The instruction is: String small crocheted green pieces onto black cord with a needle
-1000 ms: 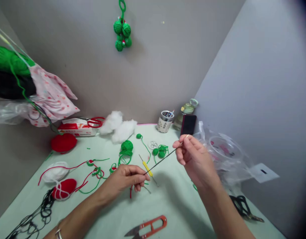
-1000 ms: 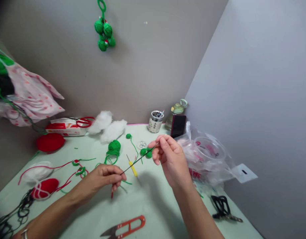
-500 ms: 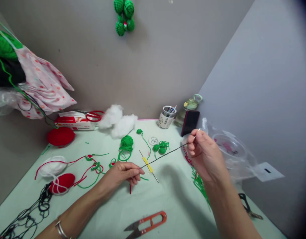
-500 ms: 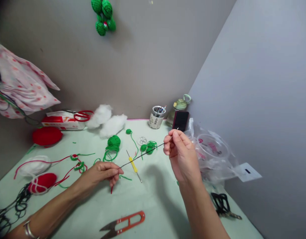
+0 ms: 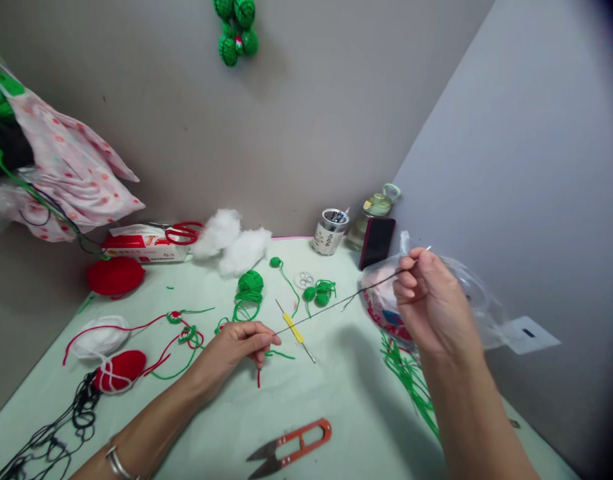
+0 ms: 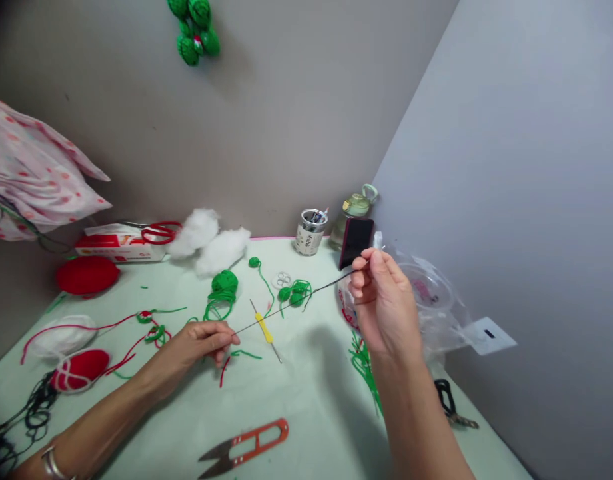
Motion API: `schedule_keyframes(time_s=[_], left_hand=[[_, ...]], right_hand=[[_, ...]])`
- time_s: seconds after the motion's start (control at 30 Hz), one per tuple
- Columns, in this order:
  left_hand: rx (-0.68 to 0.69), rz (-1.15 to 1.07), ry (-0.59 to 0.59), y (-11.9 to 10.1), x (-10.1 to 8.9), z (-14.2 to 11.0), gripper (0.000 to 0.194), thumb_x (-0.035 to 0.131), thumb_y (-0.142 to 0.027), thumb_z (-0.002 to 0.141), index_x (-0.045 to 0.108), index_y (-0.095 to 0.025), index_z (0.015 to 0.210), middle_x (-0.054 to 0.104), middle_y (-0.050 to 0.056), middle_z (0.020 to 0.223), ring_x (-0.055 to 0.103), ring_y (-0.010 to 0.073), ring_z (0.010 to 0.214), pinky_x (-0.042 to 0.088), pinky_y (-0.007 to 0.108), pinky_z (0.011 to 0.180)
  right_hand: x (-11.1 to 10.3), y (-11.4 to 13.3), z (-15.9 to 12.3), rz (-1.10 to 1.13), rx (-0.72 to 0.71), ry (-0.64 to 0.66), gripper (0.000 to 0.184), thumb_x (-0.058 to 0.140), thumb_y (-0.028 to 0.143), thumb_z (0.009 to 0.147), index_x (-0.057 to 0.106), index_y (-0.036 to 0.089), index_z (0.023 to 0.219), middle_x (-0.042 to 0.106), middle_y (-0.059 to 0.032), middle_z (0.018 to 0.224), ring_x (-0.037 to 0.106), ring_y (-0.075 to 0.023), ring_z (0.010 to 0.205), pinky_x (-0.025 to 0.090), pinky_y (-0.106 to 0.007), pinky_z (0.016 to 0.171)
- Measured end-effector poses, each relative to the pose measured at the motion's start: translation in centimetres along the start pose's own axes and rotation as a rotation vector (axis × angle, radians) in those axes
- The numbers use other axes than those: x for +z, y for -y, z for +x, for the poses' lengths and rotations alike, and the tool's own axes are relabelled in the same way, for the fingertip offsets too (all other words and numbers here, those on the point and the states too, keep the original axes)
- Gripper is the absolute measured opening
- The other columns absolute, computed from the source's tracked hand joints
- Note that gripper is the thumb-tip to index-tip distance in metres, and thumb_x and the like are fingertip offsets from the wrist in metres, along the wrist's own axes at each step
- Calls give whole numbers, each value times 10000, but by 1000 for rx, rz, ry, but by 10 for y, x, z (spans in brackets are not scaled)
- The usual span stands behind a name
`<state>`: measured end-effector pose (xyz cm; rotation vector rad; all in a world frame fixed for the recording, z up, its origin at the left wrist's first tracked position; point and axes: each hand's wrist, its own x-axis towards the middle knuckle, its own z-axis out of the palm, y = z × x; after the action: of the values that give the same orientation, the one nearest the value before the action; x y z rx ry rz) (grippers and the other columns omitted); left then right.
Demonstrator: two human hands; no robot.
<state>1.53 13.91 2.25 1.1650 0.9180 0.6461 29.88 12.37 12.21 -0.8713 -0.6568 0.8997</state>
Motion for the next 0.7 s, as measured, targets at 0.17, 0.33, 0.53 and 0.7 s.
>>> schedule_keyframes(time_s=[0.17,0.33,0.53,0.7], left_hand=[[-14,-64,103,1,-1,-1,282,748,-424,788,755,-142,792,615,26,673,539,139,616,436,272,617],[29,-22,78,-6,3,-7,256,824,-380,701,699,-159,672,574,-11,687,469,103,609,352,246,607],[221,277,-40,-28,17,-26,161,709,-349,826,743,-213,747,558,-9,748,501,139,705,360,274,684],[363,398,-191,-39,13,-32,188,635,-316,892,699,-211,750,568,-4,781,524,148,753,376,272,728]], right_hand=[[-3,-2,4,-16,25,-11,287,874,326,649,690,174,809,564,50,656,433,-17,483,359,-99,395],[-3,-19,-3,-377,-3,38,220,797,370,733,736,169,798,614,0,721,446,-56,549,335,-161,438],[31,-64,-53,-517,309,477,264,653,395,854,724,147,800,602,-6,645,458,-76,506,302,-207,461],[42,-82,-75,-412,572,651,301,609,429,879,639,152,765,585,10,582,475,-78,472,289,-200,455]])
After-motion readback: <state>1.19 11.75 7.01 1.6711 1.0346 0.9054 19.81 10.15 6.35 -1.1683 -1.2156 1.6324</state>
